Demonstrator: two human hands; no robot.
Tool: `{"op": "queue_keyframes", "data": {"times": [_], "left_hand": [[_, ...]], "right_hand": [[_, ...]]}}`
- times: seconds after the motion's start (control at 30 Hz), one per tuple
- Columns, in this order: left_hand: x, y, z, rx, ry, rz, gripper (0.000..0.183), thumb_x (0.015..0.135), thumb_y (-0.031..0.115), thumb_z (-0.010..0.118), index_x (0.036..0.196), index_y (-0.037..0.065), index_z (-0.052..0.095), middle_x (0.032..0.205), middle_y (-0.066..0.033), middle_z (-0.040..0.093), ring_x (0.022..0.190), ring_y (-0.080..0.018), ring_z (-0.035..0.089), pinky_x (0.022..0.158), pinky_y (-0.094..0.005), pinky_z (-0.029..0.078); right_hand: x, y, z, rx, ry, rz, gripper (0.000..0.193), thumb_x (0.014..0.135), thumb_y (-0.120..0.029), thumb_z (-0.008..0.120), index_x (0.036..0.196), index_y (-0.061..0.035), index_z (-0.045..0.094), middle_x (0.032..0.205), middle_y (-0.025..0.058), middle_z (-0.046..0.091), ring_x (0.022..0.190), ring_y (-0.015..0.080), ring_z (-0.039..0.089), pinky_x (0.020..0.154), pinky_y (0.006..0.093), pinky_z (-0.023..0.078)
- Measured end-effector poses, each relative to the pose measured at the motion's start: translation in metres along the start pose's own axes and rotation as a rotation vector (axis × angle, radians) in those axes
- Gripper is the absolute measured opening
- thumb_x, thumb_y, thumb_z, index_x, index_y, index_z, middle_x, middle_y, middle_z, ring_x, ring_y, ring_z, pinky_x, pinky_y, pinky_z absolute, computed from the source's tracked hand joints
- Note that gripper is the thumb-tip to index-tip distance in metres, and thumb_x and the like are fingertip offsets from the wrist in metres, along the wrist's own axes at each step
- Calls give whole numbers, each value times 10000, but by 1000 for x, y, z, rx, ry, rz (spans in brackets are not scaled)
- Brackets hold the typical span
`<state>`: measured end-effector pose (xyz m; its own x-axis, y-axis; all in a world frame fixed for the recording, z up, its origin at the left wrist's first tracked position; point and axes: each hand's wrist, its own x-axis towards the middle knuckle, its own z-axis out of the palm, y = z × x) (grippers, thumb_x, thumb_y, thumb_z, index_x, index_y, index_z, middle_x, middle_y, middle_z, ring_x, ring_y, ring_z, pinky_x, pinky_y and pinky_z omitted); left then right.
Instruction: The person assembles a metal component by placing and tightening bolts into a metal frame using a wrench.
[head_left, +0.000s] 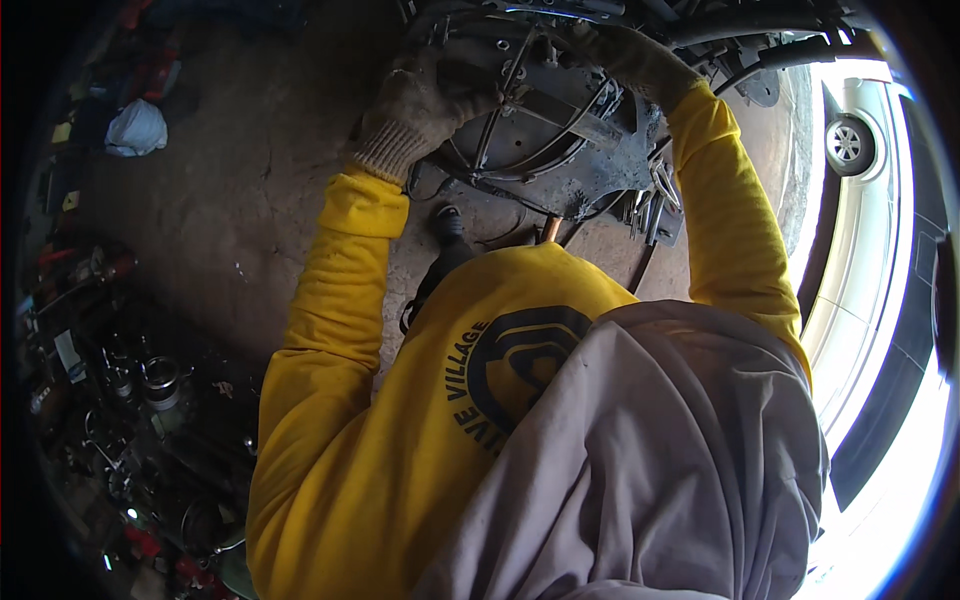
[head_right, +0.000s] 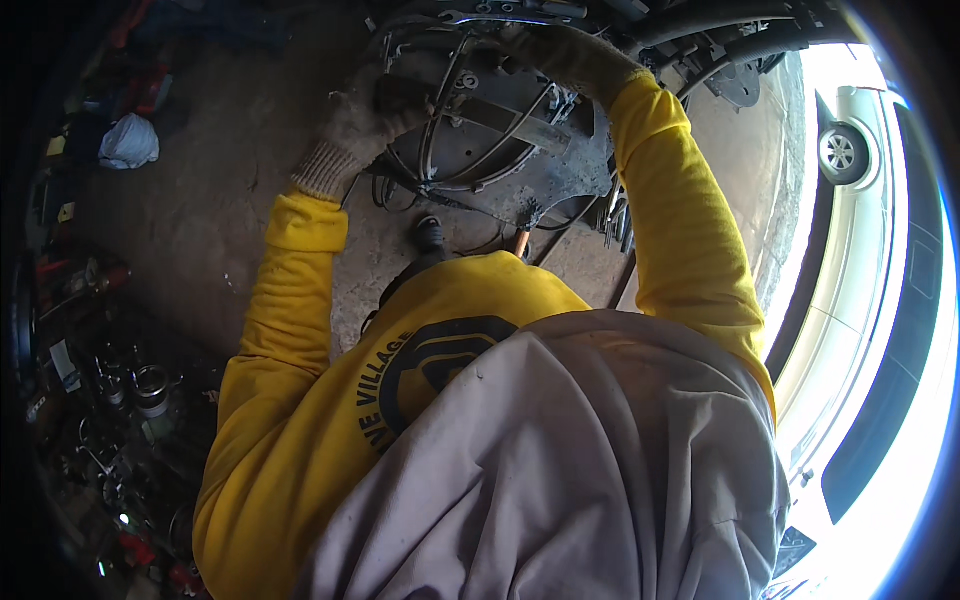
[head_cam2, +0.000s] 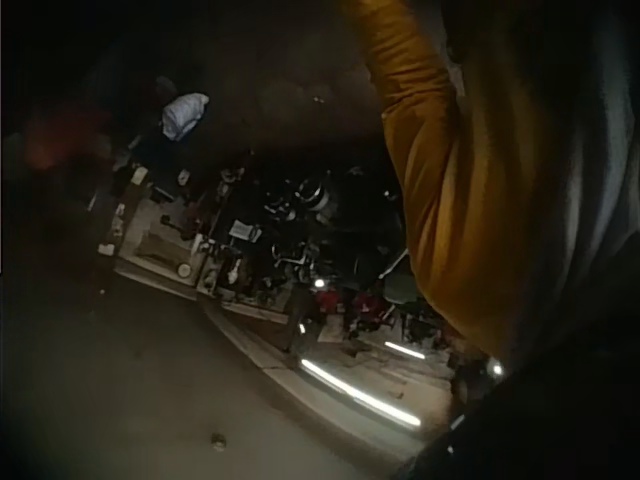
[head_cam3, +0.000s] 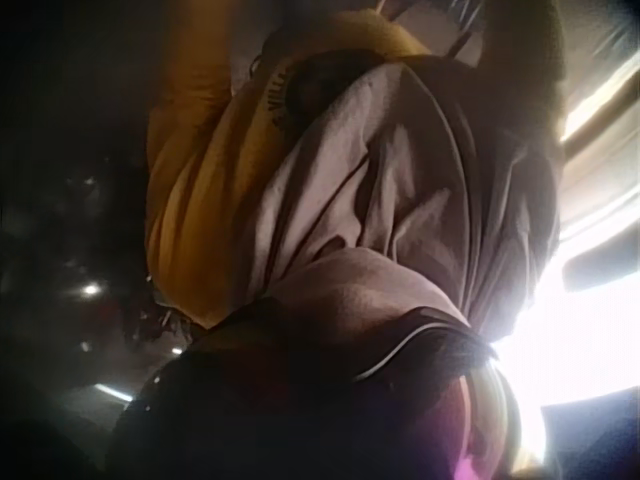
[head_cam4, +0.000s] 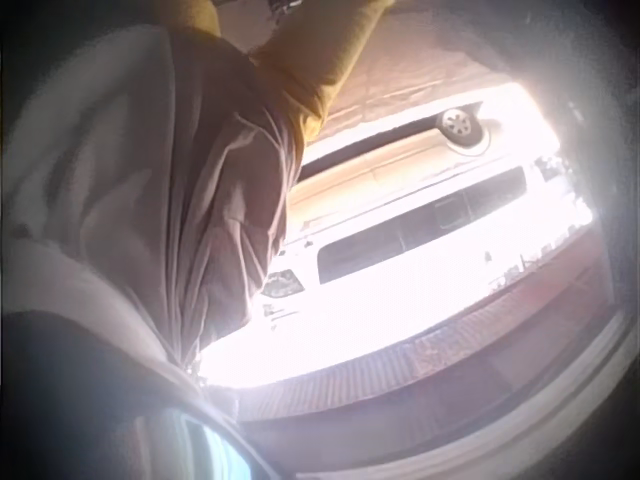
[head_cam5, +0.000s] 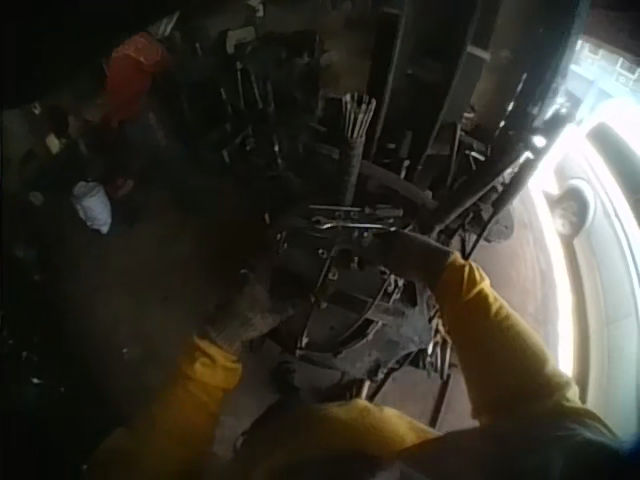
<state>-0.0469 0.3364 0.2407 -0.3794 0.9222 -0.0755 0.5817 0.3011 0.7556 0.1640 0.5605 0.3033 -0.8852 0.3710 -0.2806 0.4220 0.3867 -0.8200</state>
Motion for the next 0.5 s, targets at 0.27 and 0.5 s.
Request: {"op": "queue_keyframes", "data": {"times": [0.27,0.5], "left_hand": [[-2,17,-3,327,46,14,1083,732,787,706,1417,-2,419,1267,-278,633,1140,-381,668,961,-429,566],[-6,22,-3,379,100,62,1161,700,836,686,1409,-35,392,1296,-403,530,1097,-400,681,894,-403,593]], "right_hand": [[-1,2,5,113,28,59,425,1013,-355,542,1307,-72,662,1201,132,707,1111,257,653,949,381,507],[4,3,6,159,56,76,349,1009,-254,590,1285,-57,672,1161,118,722,1067,232,667,905,369,528]]}}
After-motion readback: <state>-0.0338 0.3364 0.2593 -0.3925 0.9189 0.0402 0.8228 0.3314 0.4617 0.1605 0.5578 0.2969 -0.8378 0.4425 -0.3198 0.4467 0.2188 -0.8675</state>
